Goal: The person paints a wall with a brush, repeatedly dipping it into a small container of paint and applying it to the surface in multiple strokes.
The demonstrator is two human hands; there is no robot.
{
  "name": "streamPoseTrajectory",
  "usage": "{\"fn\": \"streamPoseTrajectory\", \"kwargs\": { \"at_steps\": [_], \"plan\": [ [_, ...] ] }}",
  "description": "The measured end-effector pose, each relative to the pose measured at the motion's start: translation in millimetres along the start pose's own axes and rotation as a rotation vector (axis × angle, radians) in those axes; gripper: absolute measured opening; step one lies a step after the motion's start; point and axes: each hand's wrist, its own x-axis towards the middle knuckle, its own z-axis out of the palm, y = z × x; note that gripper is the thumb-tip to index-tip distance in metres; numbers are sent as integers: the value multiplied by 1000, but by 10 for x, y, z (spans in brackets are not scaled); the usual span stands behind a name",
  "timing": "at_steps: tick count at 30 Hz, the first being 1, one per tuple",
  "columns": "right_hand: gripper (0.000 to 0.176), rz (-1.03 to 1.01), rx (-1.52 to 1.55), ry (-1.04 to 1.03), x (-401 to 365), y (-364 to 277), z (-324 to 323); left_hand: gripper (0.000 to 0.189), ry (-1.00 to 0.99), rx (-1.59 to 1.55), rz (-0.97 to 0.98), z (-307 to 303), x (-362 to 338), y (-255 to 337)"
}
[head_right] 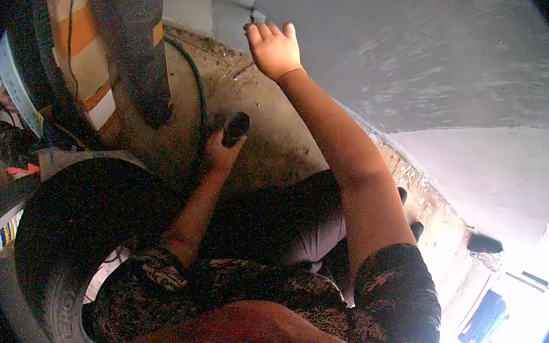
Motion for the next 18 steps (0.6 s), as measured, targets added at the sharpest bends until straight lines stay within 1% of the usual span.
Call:
{"fn": "streamPoseTrajectory", "kwargs": {
  "at_steps": [2, 3, 5, 8, 11, 13, 14, 18],
  "plan": [
    [18, 7, -9, -26, 86, 111, -44, 69, -53, -39, -50, -84, 10, 61],
    [18, 12, -58, -10, 132, 190, -52, 68, -25, -21, -28, -76, 5, 56],
    [11, 10, -125, 199, 248, 256, -287, 67, 26, 16, 15, -25, -21, -7],
    [11, 39, -115, 308, 374, 254, -648, 67, -18, -98, -40, -74, -1, 64],
    [10, -58, -103, 274, 367, 282, -701, 65, -13, -114, -33, -42, 10, 49],
    [11, -129, -76, 124, 389, 211, -725, 64, 63, -60, -7, 30, 10, 9],
    [11, -132, -93, 90, 391, 208, -694, 64, 101, -31, 3, 58, -12, -13],
    [12, -71, -163, -15, 599, 361, -804, 64, -4, -157, -4, -40, 33, 17]
  ]
}}
